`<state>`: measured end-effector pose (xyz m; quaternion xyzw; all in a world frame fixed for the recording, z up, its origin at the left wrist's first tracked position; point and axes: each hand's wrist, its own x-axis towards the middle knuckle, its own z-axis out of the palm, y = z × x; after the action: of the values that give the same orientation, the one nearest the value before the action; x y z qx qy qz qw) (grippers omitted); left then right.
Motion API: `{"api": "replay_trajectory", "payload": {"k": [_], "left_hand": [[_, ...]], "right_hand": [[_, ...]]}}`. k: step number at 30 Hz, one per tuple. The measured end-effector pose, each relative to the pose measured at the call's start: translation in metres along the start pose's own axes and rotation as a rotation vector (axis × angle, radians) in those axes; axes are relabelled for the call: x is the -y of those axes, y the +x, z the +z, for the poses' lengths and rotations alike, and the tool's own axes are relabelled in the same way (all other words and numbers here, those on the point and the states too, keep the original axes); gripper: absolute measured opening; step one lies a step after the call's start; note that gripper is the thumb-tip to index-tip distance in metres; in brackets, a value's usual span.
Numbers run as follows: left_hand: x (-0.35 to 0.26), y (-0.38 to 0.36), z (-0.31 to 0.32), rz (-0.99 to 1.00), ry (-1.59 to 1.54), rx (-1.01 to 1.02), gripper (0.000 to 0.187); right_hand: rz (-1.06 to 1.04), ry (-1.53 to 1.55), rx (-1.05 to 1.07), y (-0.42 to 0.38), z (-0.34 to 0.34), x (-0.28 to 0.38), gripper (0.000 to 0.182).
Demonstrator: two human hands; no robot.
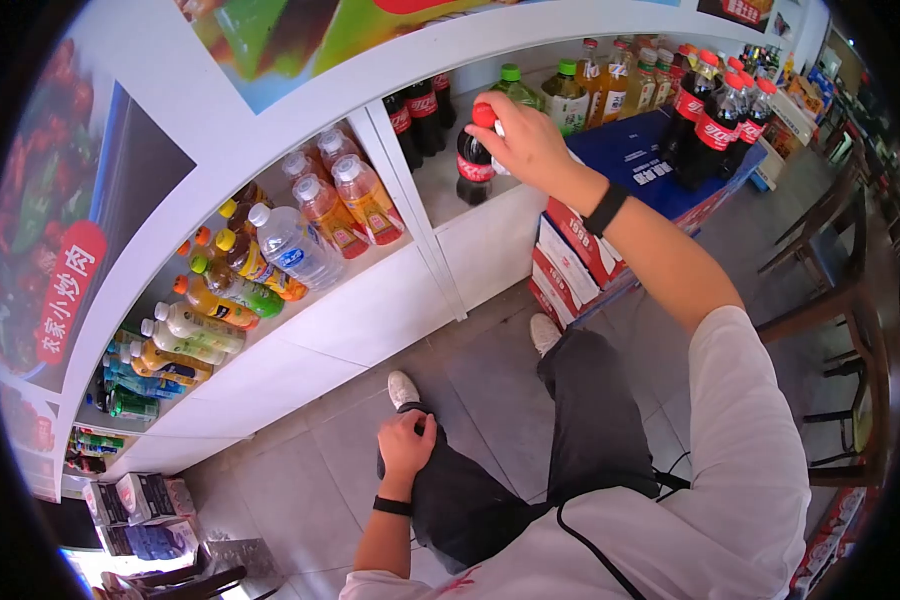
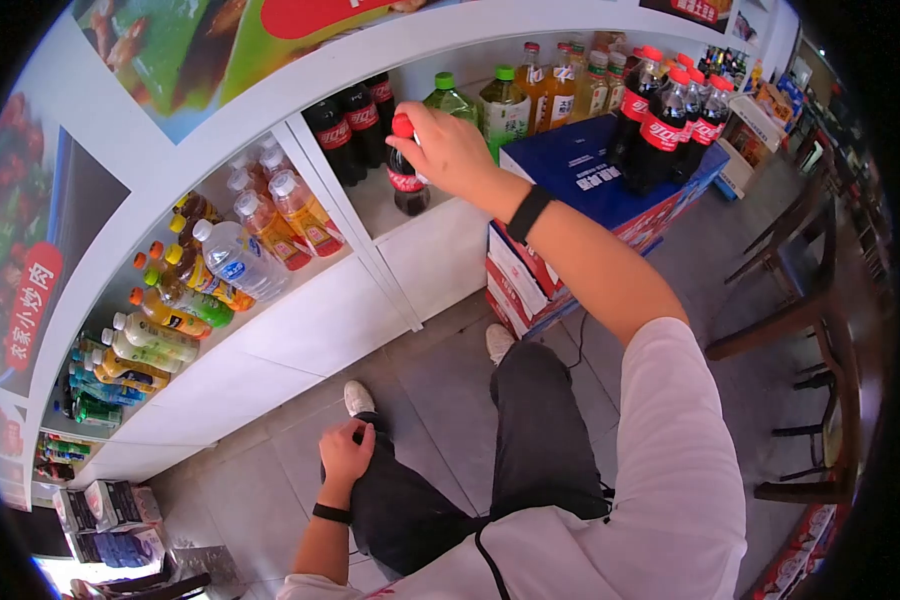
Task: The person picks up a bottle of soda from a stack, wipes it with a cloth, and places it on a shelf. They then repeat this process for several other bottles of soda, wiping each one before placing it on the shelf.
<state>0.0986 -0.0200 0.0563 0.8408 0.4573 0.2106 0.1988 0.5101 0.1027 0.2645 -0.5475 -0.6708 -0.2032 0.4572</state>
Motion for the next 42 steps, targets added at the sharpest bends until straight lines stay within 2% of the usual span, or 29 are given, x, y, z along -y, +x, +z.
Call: {"api": "replay_trajectory", "payload": {"k": [5, 8, 9, 12, 16, 19, 22, 23, 24, 25, 26, 27, 30, 36, 42], "left_hand": [[0.001, 0.0, -0.004, -0.014, -0.017, 0.02, 0.018], [0.003, 0.001, -0.002, -0.013, -0.028, 0.015, 0.017], [0.004, 0.0, -0.001, -0.015, -0.028, 0.011, 0.017], [0.002, 0.002, -0.003, -0.027, -0.044, 0.015, 0.016], [0.002, 0.004, -0.004, -0.016, -0.04, 0.018, 0.016], [0.003, 0.004, -0.004, -0.014, -0.046, 0.027, 0.016], [0.004, 0.001, -0.006, -0.012, -0.044, 0.009, 0.016], [0.004, 0.0, -0.006, -0.004, -0.039, -0.006, 0.016], [0.004, 0.001, -0.004, 0.006, -0.037, -0.027, 0.017], [0.003, 0.001, -0.003, 0.008, -0.03, -0.02, 0.017], [0.004, 0.001, -0.003, 0.007, -0.02, -0.011, 0.016], [0.004, 0.0, -0.003, 0.008, -0.006, -0.001, 0.016], [-0.002, 0.0, -0.006, -0.005, -0.019, -0.01, 0.016], [0.003, 0.001, -0.004, -0.028, -0.035, 0.008, 0.016], [0.0, 0.004, -0.005, -0.029, -0.029, 0.015, 0.016]], "right_hand": [[0.038, -0.199, -0.063, 0.025, 0.042, -0.031, 0.035], [0.092, -0.314, -0.029, 0.044, 0.059, -0.042, 0.034], [0.165, -0.35, 0.052, 0.05, 0.061, -0.04, 0.03], [0.158, -0.445, 0.01, 0.065, 0.085, -0.068, 0.029], [0.284, -0.416, 0.149, 0.075, 0.083, -0.059, 0.035], [0.275, -0.362, 0.059, 0.068, 0.084, -0.053, 0.046], [0.496, -0.13, -0.076, 0.047, 0.07, -0.029, 0.056], [0.459, -0.126, -0.203, 0.032, 0.075, -0.033, 0.059], [0.504, -0.078, -0.199, 0.018, 0.077, -0.031, 0.054], [0.607, 0.029, -0.082, 0.003, 0.079, -0.028, 0.046], [0.623, 0.109, 0.001, -0.015, 0.095, -0.04, 0.042], [0.768, 0.147, 0.181, -0.024, 0.104, -0.044, 0.048], [0.811, 0.03, 0.014, -0.047, 0.142, -0.057, 0.051], [0.917, -0.014, 0.148, -0.024, 0.163, -0.058, 0.046], [1.06, 0.02, 0.089, -0.01, 0.175, -0.055, 0.046]]}}
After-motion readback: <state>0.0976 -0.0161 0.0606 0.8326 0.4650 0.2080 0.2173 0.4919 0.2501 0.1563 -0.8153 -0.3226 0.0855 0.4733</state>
